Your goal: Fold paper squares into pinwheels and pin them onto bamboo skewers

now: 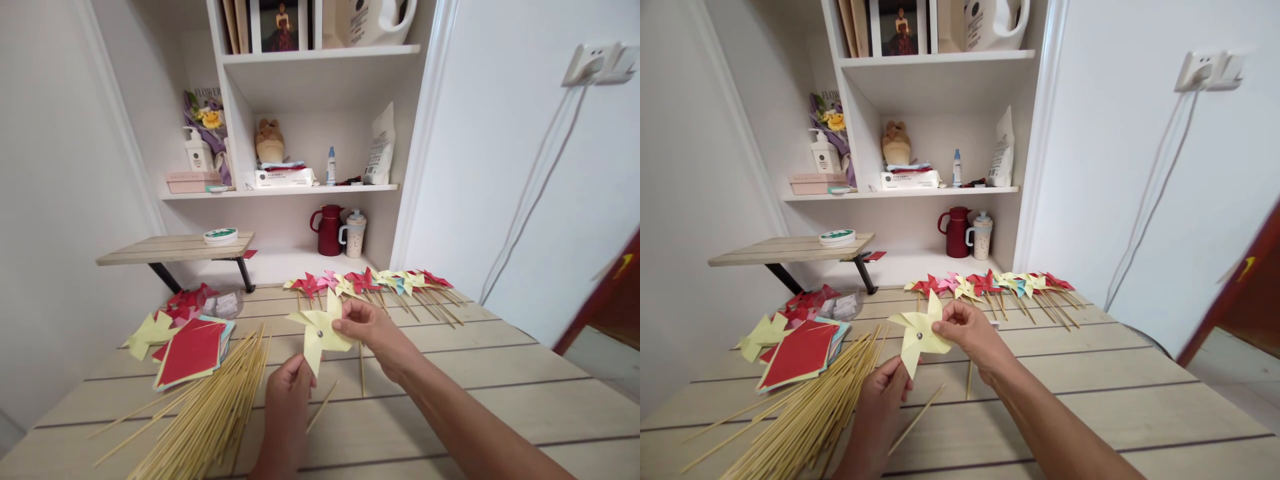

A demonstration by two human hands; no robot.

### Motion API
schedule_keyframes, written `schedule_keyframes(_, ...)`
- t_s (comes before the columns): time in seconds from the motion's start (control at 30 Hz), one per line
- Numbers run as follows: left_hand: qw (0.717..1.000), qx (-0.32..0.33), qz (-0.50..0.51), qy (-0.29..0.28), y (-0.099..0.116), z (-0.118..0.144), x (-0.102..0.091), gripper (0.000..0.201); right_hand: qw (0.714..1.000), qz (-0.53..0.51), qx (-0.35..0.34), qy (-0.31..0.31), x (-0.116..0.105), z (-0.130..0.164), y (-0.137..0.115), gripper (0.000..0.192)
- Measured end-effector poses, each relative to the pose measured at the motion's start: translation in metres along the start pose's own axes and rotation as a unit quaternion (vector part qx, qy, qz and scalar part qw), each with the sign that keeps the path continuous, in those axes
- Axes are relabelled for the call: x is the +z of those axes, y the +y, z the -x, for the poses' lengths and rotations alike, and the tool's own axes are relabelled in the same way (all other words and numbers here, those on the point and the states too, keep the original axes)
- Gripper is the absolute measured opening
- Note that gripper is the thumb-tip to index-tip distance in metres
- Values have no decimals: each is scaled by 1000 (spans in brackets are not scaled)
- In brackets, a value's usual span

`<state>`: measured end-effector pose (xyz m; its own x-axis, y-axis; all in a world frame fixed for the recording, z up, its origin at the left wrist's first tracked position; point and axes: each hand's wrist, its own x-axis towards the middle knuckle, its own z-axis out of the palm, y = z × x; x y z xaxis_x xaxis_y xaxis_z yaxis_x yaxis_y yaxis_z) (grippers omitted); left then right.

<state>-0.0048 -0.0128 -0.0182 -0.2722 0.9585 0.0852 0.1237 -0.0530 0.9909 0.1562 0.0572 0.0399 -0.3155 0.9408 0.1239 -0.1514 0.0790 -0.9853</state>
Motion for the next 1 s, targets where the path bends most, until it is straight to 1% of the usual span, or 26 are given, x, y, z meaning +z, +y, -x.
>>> schedule_keyframes(0.1,1000,-8,11,5,1,0,0,28,1000,-17,4,-15,1,0,0,41)
schedule_keyframes(0.3,1000,3,1,-3,-2,-2,-1,31,1000,-3,23,-15,3,0,-2,39)
schedule_keyframes(0.5,1000,9,-13,-1,-6,-2,1,31,1000,7,11,-7,4,1,-1,35)
schedule_keyframes(0.6,1000,12,-7,-4,-8,-2,2,31,1000,4,12,-4,5,2,-1,36)
schedule_keyframes(0.7,1000,12,0,-9,-10,-2,1,31,1000,15,-3,11,7,2,-2,37)
schedule_keyframes(0.8,1000,12,0,-7,-8,-3,1,30,999,30,-17,25,6,2,-1,35)
schedule_keyframes(0.9,1000,2,-3,0,-5,-3,2,27,999,33,-5,20,5,1,1,33)
schedule_keyframes(1.0,1000,-8,-4,10,-1,-2,2,29,999,38,2,14,4,2,3,31)
